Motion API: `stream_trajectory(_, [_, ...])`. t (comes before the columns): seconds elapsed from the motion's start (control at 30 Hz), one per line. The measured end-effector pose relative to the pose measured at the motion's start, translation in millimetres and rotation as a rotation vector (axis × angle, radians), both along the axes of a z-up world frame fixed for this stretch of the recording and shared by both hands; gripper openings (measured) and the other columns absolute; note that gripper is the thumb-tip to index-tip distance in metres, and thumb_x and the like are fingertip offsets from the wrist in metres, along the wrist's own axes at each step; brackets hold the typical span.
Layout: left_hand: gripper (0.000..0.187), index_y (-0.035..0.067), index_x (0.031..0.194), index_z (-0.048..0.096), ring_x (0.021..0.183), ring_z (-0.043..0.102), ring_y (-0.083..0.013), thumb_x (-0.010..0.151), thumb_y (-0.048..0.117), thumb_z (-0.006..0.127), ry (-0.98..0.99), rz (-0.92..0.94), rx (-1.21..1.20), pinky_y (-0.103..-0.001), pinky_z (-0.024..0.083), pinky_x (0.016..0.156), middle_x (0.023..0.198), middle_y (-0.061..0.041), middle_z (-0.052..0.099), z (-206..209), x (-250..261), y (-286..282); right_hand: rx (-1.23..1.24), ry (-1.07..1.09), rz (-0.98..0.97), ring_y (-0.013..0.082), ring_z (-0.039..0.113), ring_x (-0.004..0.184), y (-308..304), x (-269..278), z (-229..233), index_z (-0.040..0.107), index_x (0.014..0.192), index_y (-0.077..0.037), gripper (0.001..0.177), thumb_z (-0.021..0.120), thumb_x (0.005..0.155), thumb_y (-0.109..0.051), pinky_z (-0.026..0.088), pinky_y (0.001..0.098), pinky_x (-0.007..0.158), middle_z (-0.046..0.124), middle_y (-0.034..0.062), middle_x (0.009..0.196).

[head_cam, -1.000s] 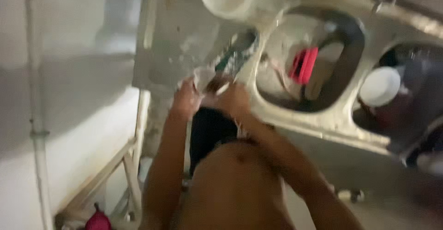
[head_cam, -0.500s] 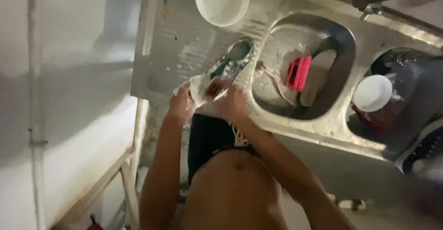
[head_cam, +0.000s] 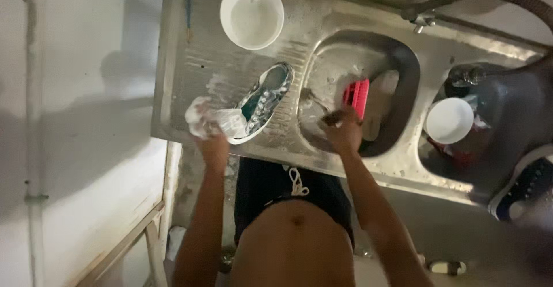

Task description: The person cleans a shoe and then a second shoe over a sink, first scrubbing one shoe with a pink brush and soapy water, then rinsing it under a faucet, and finally rinsing a second shoe under the faucet.

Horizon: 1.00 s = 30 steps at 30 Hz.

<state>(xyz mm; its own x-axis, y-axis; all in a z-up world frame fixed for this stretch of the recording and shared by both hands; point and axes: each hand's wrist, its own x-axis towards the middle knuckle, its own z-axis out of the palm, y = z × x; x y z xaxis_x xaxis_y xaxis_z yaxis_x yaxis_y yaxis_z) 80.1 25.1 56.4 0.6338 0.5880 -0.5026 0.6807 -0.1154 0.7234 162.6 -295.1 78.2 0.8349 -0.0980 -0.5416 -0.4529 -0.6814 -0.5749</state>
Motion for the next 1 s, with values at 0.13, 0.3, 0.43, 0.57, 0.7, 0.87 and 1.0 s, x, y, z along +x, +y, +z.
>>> stream_trajectory(0.13, [0.026, 0.008, 0.124, 0.063, 0.109, 0.065, -0.0357, 0.103, 0.022, 0.06, -0.567, -0.312, 0.309, -0.049, 0.049, 0.098, 0.115, -0.016, 0.066, 66.8, 42.9, -68.9, -0.222, 0.237, -0.003, 0.0443, 0.058, 0.129, -66.3, -25.7, -73.3, 0.036, 0.145, -0.013, 0.096, 0.087, 0.075, -0.055, 0.054, 0.0599, 0.1, 0.047, 0.0225, 0.149])
stream_trajectory(0.3, [0.075, -0.013, 0.148, 0.038, 0.149, 0.036, -0.043, 0.097, 0.038, 0.061, 0.154, -0.674, 0.302, -0.052, 0.023, 0.125, 0.153, -0.035, 0.042, 20.2, 104.5, -124.7, -0.243, 0.319, -0.017, 0.0407, 0.052, 0.136, -68.0, -18.4, -40.4, 0.033, 0.147, -0.014, 0.095, 0.084, 0.076, -0.053, 0.05, 0.0579, 0.107, 0.034, 0.0209, 0.157])
stream_trajectory(0.43, [0.081, -0.016, 0.15, 0.034, 0.146, 0.038, -0.046, 0.1, 0.044, 0.058, 0.288, -0.679, 0.389, -0.054, 0.027, 0.121, 0.152, -0.037, 0.039, -5.6, 110.8, -152.3, -0.183, 0.266, 0.108, 0.0459, 0.051, 0.136, -66.7, 1.2, 32.1, 0.029, 0.152, -0.01, 0.08, 0.075, 0.091, -0.035, 0.048, 0.0622, 0.102, 0.039, 0.0244, 0.151])
stream_trajectory(0.57, [0.055, 0.001, 0.119, 0.067, 0.115, 0.066, -0.0336, 0.09, 0.047, 0.074, 0.192, -0.872, 0.738, -0.049, 0.05, 0.101, 0.115, -0.02, 0.068, -35.7, 87.4, -166.8, -0.297, -0.143, 0.04, 0.0229, 0.052, 0.077, -148.5, 1.7, -44.0, 0.054, 0.1, -0.013, 0.006, 0.056, 0.094, -0.015, 0.042, 0.0458, 0.074, 0.058, 0.0049, 0.085])
stream_trajectory(0.7, [0.045, 0.004, 0.117, 0.069, 0.114, 0.068, -0.0334, 0.091, 0.04, 0.073, 0.118, -1.131, 0.634, -0.051, 0.05, 0.101, 0.114, -0.018, 0.071, -12.3, 63.5, -165.5, -0.352, -0.832, -0.185, 0.052, 0.048, 0.129, -252.2, 57.0, -59.7, 0.034, 0.144, 0.006, 0.084, 0.093, 0.085, -0.002, 0.05, 0.0579, 0.101, 0.044, 0.0329, 0.133])
stream_trajectory(0.87, [0.037, 0.011, 0.128, 0.064, 0.116, 0.063, -0.0381, 0.097, 0.031, 0.064, -0.475, -1.515, 0.513, -0.048, 0.048, 0.099, 0.131, -0.014, 0.066, -53.1, 36.6, -172.6, 0.579, -0.995, 0.054, 0.0346, 0.037, 0.148, -224.9, 126.6, 68.7, 0.035, 0.157, -0.015, 0.074, 0.061, 0.089, 0.0, 0.039, 0.0545, 0.117, 0.038, 0.0151, 0.157])
stream_trajectory(1.0, [0.037, 0.006, 0.131, 0.063, 0.134, 0.057, -0.0316, 0.095, 0.018, 0.063, -0.091, -1.637, 0.413, -0.047, 0.043, 0.114, 0.134, -0.014, 0.065, 16.6, 72.1, -211.2, 0.54, -1.271, 0.101, 0.0237, 0.046, 0.115, -222.6, 97.3, -16.3, 0.042, 0.147, -0.009, 0.045, 0.066, 0.109, -0.014, 0.045, 0.0484, 0.098, 0.05, 0.0145, 0.131])
